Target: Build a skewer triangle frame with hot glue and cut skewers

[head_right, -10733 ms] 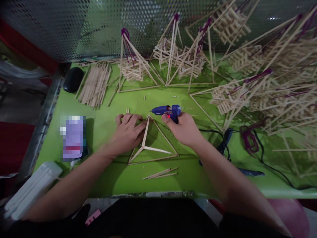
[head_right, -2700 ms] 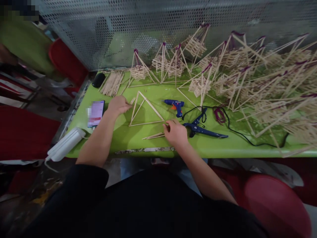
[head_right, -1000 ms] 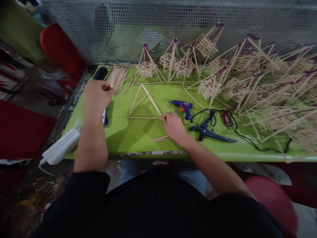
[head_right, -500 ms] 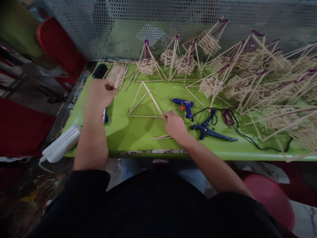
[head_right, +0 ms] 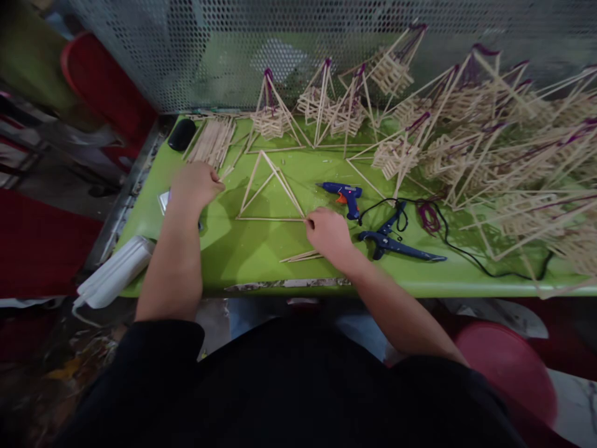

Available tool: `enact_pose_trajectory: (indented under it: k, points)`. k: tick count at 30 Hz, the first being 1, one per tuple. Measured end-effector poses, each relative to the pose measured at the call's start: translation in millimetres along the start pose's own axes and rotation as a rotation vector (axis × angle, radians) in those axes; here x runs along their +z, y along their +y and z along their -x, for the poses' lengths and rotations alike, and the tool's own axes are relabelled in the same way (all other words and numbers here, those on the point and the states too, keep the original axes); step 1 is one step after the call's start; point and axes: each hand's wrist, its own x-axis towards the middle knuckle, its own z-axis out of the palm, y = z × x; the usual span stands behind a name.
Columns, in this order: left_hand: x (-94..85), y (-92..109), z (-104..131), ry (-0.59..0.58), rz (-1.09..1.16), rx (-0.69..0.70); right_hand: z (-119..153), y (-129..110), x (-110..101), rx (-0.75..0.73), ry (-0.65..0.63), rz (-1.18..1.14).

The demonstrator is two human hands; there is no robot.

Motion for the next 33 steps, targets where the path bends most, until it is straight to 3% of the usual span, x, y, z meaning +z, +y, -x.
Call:
enact_pose_trajectory:
  k: [6,11,14,18,28,33]
  points:
    - [-0.5,4,3,-0.045,-0.008,0.004,-7,-7,-6,0.060,-0.034,0.051]
    - [5.5,6,0,0.046,0.137,0.132,-11,-2,-6,0.030,-0.054,0.037]
    - [13.9,7,-3,0.033,0.232,0.219,-9,4,-1,-0.001,-0.044,0.013]
    - [21.6,5,-7,0.066,0.252,0.232,-6,10,4,0.001,-0.016,-0.012]
    - [9.0,5,-2,0.108,0.268,0.163,-7,11,4,0.011,0.047,-0.098]
    - [5.9,5,2,0.088,0.321,0.225,-6,9,7,0.034,0.057,-0.117]
